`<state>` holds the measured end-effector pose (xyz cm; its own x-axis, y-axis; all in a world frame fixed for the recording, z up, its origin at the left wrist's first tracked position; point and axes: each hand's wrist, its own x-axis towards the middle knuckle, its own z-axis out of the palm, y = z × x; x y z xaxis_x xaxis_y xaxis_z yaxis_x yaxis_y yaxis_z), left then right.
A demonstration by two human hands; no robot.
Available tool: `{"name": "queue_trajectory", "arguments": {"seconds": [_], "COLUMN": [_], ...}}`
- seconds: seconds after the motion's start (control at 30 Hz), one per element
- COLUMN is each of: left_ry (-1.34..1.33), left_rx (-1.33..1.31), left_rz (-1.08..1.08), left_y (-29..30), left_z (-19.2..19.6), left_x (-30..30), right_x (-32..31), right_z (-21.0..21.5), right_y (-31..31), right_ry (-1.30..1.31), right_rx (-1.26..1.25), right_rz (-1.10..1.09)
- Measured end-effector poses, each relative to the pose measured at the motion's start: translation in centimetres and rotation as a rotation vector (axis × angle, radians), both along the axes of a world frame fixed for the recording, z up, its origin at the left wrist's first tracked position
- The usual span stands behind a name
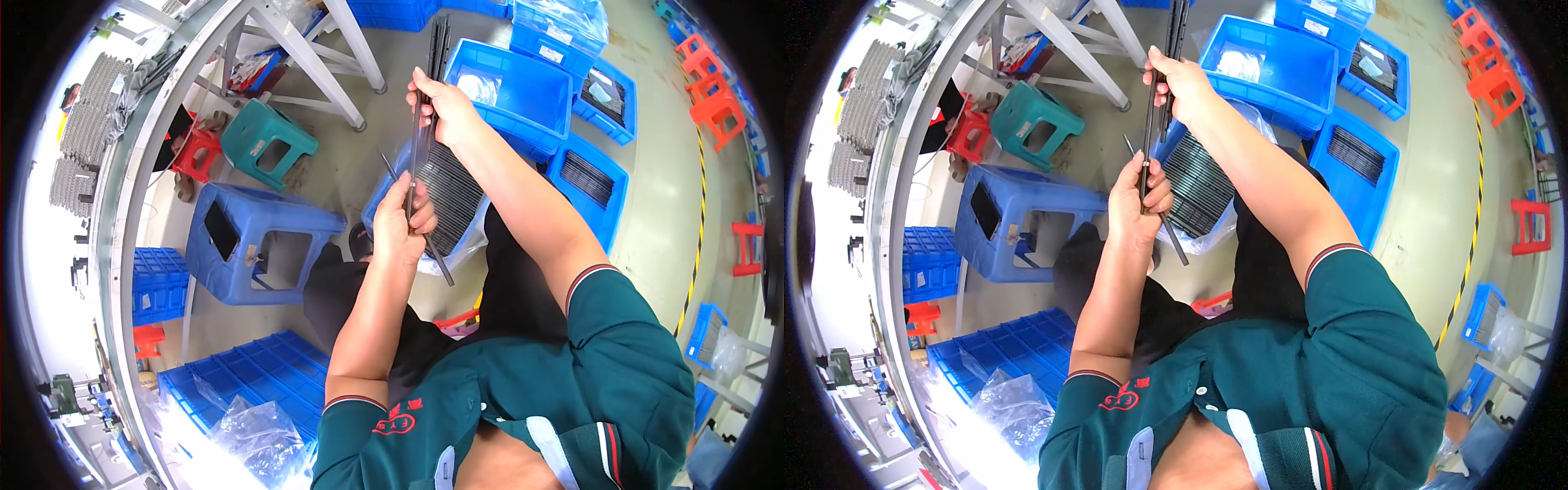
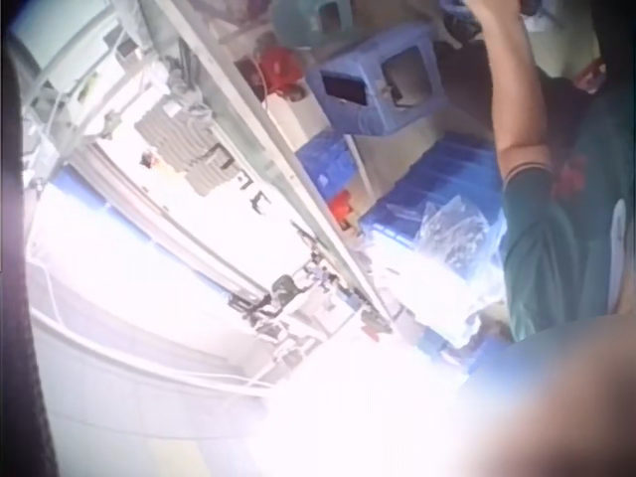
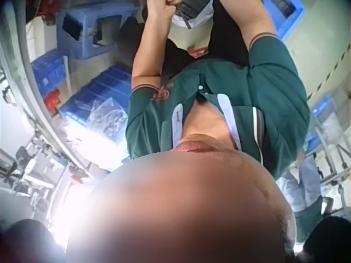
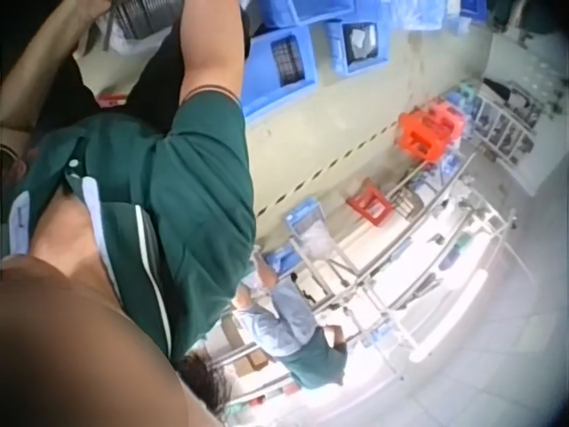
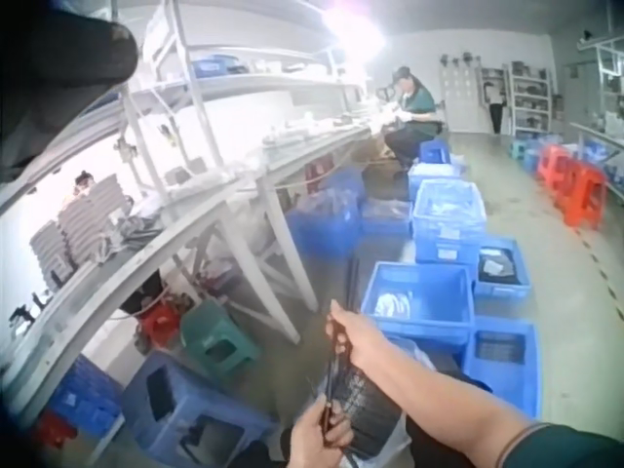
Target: Sorting and inspecting black rods and placing them into storage bins in a manufacturing environment.
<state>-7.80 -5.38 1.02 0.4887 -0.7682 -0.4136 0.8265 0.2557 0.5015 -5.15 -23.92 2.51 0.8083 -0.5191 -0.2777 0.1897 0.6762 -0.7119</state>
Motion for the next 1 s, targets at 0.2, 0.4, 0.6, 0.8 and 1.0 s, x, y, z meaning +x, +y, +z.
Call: {"name": "queue_trajectory", "arguments": {"seconds": [0.2, 0.4, 0.6, 0.8, 1.0], "left_ry": [-0.07, -0.246, -0.251, -0.263, -0.284], "left_rx": [-0.014, 0.0, -0.013, -0.062, -0.091], "left_rz": [0.035, -0.067, -0.281, -0.223, -0.258], "left_y": [0.1, 0.2, 2.4, 2.2, 1.5], "left_z": [0.3, 0.4, 0.9, 0.7, 0.2], "left_x": [-0.4, -0.7, -0.1, 2.1, 2.5], "right_x": [-0.9, -0.5, -0.5, -1.8, -3.9], "right_z": [0.7, -0.2, 0.2, -0.7, -0.9], "right_y": [1.0, -0.5, -6.5, -3.1, 4.0], "right_ry": [-0.052, -0.028, -0.006, 0.042, 0.203], "right_rx": [-0.021, -0.072, 0.036, -0.134, -0.318], "right_rz": [0.09, -0.031, -0.297, -0.038, 0.373]}}
